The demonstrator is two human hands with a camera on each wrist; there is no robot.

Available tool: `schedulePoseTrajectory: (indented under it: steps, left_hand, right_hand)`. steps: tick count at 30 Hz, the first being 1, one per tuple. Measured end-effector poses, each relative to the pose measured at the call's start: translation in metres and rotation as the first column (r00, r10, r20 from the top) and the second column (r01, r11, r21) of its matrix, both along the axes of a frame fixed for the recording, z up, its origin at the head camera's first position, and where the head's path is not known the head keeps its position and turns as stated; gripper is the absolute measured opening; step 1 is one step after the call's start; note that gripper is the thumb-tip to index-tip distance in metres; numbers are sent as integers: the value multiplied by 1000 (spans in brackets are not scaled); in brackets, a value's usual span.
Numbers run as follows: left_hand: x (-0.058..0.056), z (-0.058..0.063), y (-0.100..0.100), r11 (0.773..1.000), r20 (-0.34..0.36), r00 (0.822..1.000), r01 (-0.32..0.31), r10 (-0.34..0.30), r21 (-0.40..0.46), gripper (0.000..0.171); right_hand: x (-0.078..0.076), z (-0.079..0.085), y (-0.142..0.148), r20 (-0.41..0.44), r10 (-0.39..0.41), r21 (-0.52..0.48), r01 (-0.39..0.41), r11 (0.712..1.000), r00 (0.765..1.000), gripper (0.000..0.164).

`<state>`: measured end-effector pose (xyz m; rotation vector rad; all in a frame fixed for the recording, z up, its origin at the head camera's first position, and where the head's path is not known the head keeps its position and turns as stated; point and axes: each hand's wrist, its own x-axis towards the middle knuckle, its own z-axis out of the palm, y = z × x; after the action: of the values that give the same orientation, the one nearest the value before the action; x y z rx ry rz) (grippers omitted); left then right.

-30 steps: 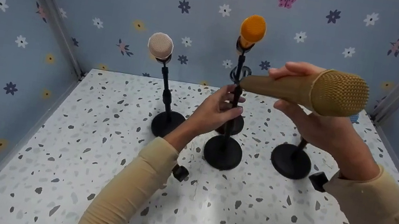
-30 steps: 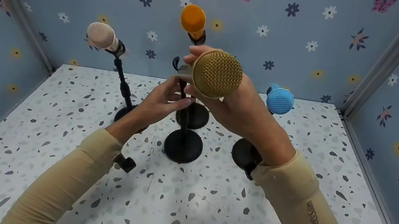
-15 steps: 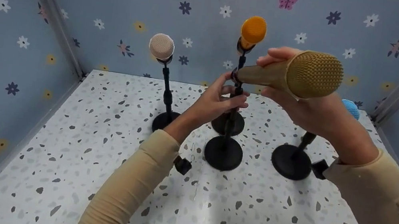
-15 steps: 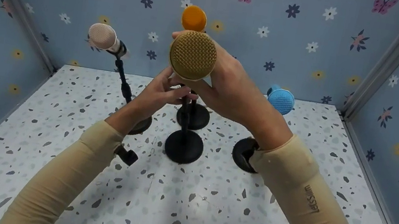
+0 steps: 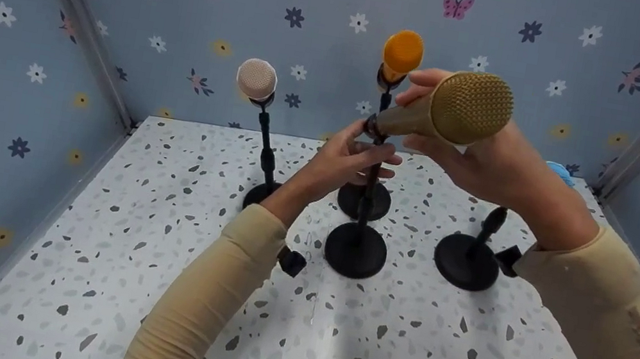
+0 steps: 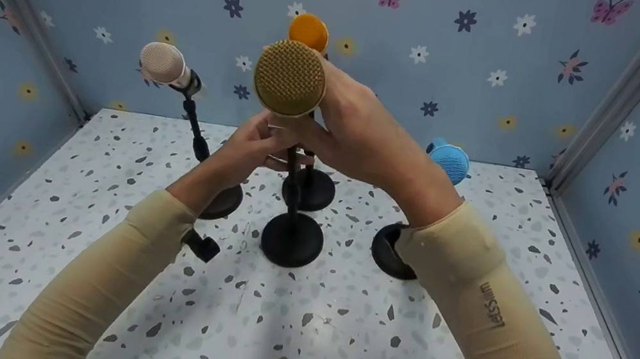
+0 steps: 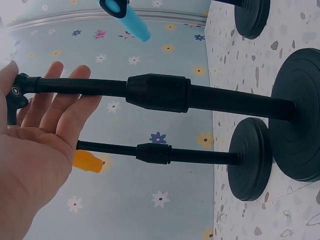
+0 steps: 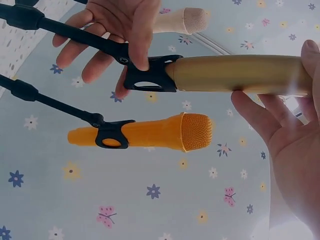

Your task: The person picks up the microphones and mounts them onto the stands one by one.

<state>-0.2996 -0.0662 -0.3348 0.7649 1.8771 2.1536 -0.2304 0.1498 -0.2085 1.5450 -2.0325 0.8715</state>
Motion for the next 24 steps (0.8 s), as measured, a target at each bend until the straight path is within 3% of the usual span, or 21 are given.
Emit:
schedulePoseTrajectory:
  steps: [12,19,21,24]
  left_hand:
    - [2,-1,0,999,-6,1000,-5,5,39,45]
    - [1,-1,-2,998,46,999,-6,3,64,60]
    - [1,0,-1,997,49,999,-2,-2,73,60]
    - [2,0,-1,998,35,999,7,-9,64,54]
  right_hand:
    - [0,4,-4,-35,40,80,-37,996,999,51]
    - [-1,6,-14,-66,75,183,-62,981,995,48]
    - [0,4,-16,-64,65,157,-55,986,996,48]
    - [1,-4,-19,-72,-13,59,17,998,997,45]
